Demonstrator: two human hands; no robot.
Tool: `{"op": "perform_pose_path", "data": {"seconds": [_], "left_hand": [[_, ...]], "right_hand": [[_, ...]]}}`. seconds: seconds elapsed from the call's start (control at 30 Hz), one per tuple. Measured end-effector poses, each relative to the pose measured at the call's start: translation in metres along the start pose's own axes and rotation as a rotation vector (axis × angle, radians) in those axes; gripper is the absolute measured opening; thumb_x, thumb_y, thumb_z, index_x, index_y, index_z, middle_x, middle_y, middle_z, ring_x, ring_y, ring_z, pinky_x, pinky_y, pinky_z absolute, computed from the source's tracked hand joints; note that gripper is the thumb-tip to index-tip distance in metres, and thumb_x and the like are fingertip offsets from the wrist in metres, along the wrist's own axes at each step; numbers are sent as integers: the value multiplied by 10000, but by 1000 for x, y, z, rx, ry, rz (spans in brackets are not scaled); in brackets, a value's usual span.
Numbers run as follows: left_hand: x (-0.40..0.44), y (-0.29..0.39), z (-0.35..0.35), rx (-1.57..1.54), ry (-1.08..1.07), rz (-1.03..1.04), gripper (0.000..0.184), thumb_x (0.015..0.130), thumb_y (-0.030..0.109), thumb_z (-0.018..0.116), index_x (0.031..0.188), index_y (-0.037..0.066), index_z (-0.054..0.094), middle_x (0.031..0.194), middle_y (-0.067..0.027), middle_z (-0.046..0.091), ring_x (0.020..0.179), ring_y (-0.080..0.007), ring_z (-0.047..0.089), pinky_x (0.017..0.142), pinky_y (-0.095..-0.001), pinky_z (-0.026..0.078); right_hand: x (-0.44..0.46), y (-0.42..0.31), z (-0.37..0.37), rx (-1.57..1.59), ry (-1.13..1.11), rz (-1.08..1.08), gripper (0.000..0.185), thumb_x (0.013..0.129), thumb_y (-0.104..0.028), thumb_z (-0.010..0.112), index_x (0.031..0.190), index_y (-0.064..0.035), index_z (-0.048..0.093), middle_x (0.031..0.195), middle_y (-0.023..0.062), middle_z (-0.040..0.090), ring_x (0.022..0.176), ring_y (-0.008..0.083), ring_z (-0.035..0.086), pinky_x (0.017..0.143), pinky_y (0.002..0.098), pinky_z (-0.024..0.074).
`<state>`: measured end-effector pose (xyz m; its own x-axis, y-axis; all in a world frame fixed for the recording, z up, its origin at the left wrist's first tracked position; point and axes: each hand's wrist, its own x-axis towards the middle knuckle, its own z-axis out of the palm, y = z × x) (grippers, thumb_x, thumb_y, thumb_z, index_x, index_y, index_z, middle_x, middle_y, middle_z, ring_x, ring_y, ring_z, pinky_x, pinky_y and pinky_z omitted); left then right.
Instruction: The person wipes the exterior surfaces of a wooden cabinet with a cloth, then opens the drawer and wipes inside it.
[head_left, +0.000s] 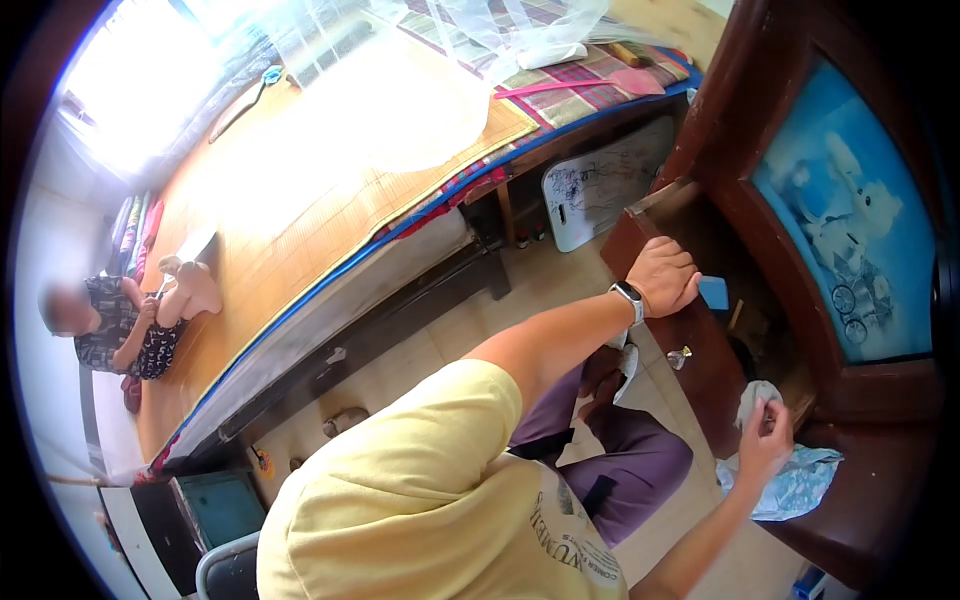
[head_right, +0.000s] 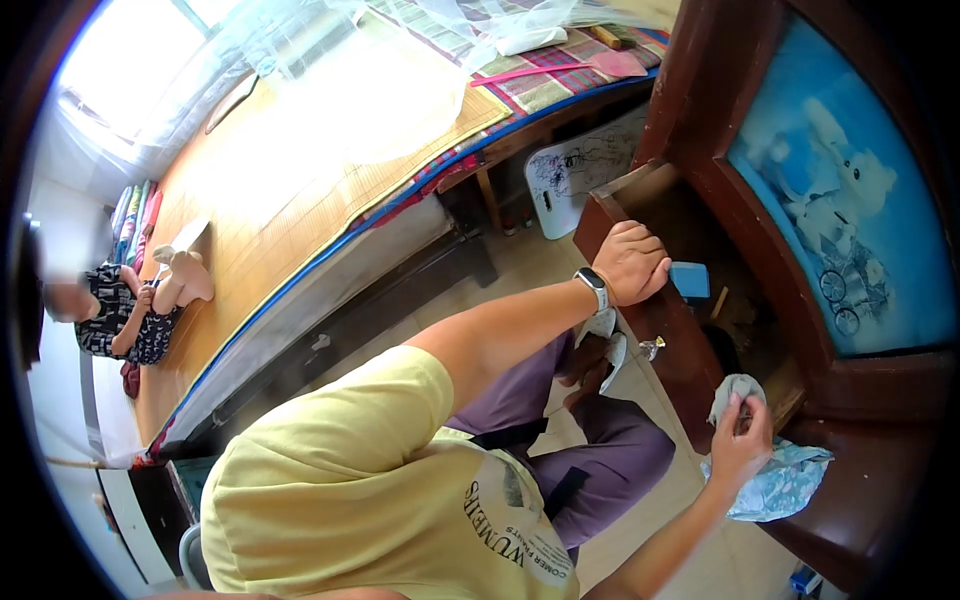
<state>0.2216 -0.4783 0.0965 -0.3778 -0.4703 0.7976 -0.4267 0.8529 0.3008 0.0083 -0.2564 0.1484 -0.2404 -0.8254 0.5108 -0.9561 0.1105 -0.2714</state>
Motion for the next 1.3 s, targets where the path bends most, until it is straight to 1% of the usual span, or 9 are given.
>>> {"op": "perform_pose_path", "data": {"seconds": [0.07,0.13,0.2,0.23,0.33,0.5,0.67,0.93,1.3], "left_hand": [[1,1,0,29,9,7,142,781,163,557,671,86,603,708,-37,569,736,-228,543,791,-371,416],[0,-1,1,24,9,12,140,781,160,555,670,86,600,713,-35,576,733,-226,543,791,-369,418],[0,-2,2,21,25,28,138,779,156,551,669,86,597,722,-32,585,731,-223,544,793,-368,419],[0,-2,3,19,30,25,135,779,152,548,670,88,596,727,-30,590,731,-220,546,798,-365,419],[0,-2,3,28,18,23,133,778,150,548,671,88,597,728,-29,590,732,-220,549,798,-364,419],[1,-2,2,15,32,35,135,780,146,547,670,88,599,724,-31,589,727,-225,548,796,-369,418],[4,6,-11,34,-158,-46,144,817,159,533,728,73,606,753,-55,591,767,-257,541,807,-388,405],[-11,32,-39,31,-388,-170,371,915,216,466,1250,61,508,1313,-133,480,1309,-291,351,1111,-466,206],[-8,39,-45,231,-680,-112,820,730,212,672,1420,63,254,1480,-144,259,1396,-301,185,1131,-471,159]], "right_hand": [[12,-3,-3,87,-74,289,215,837,-208,665,910,-24,580,746,81,576,650,259,573,547,391,428],[21,1,3,26,-24,269,261,835,-238,665,986,-40,590,772,78,604,694,261,604,586,399,455],[29,1,14,-160,199,-305,270,855,-256,633,1033,-56,604,840,85,648,757,297,630,638,415,481],[25,4,16,-166,193,-305,270,855,-256,633,1033,-56,604,840,85,648,757,297,630,638,415,481],[10,5,24,-67,-214,112,270,911,-270,530,1050,-48,595,901,170,658,807,370,630,680,444,483],[5,11,27,-99,-146,108,248,919,-257,517,993,-34,596,878,180,651,776,372,623,654,433,482],[2,17,33,48,192,285,254,913,-255,539,930,-8,597,843,196,637,759,381,610,643,435,472],[0,22,32,67,84,274,272,911,-295,513,923,-31,581,838,199,627,770,385,604,646,453,460],[-10,31,27,430,525,533,365,992,-267,412,997,70,553,866,227,601,749,335,576,671,395,454]]}}
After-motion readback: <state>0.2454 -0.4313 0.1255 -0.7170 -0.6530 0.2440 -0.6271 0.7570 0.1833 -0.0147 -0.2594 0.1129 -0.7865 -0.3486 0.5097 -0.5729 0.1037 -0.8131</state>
